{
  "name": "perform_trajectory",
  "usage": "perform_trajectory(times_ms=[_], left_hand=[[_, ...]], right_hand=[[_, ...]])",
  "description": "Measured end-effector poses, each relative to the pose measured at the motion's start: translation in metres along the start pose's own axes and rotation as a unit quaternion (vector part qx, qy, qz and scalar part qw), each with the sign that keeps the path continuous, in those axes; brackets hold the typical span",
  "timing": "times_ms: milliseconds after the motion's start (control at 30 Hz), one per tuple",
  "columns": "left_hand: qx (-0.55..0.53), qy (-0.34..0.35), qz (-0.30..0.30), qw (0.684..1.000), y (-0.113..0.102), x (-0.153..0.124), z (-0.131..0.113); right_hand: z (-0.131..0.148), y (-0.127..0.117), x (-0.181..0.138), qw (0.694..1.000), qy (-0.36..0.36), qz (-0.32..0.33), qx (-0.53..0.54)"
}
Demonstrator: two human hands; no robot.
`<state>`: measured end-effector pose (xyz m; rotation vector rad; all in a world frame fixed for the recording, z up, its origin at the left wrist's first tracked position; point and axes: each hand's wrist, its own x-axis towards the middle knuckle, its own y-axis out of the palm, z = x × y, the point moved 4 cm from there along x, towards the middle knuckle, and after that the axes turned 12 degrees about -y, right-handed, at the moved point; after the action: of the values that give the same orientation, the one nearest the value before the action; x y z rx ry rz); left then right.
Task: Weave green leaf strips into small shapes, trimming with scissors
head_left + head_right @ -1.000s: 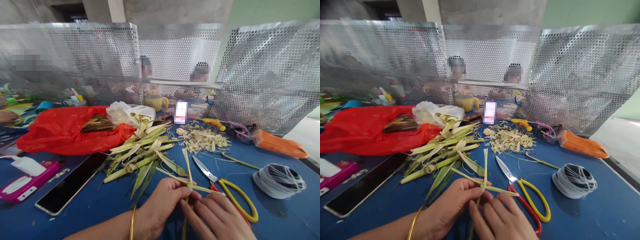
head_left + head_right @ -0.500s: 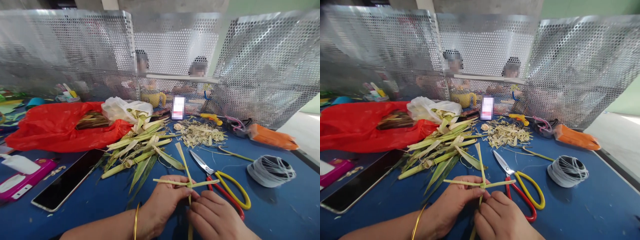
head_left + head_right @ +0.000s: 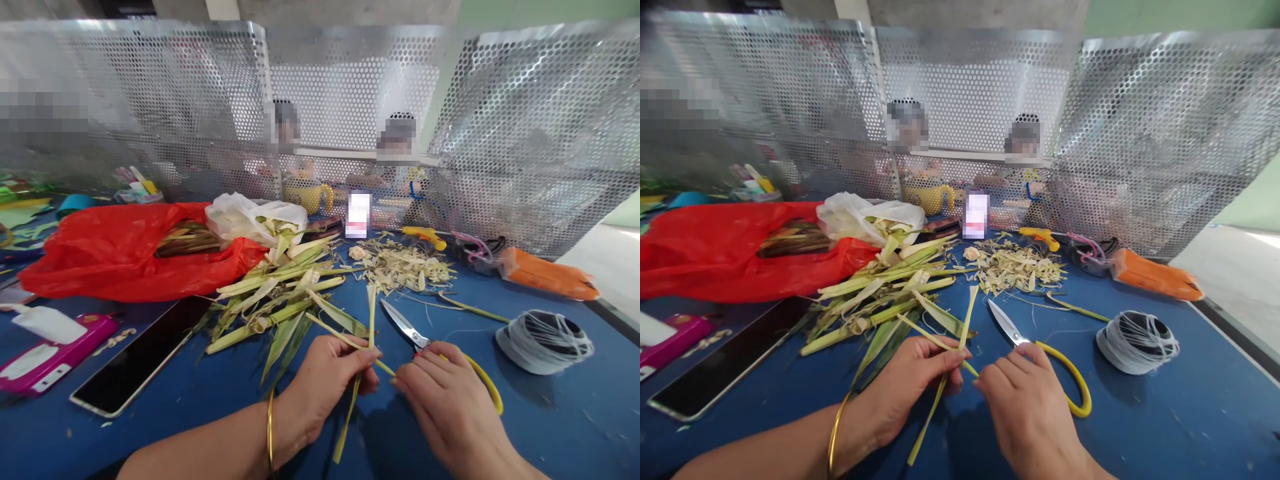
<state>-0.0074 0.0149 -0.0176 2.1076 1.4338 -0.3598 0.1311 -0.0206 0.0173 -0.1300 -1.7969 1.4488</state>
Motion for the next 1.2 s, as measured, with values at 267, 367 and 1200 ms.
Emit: perform_trajectory(times_ms=[267,367,1200], left_hand=[[-0.089,-0.019,-0.002,0.996,-0.007,0.003,-0.004],[-0.104,-0.007,0.051,0.993,0.000,-0.002,-0.005],[-0.025,-0.011,0.113,0.993,-0.006,0.004,-0.008]], right_hand=[[-0.003,-0.019,-0.004,0.993,0.028,-0.084,-0.079],[0.000,-0.015,-0.005,0.996,0.057,-0.071,0.018],[-0.015,0.019,-0.017,0.959,0.173,0.046,0.221]])
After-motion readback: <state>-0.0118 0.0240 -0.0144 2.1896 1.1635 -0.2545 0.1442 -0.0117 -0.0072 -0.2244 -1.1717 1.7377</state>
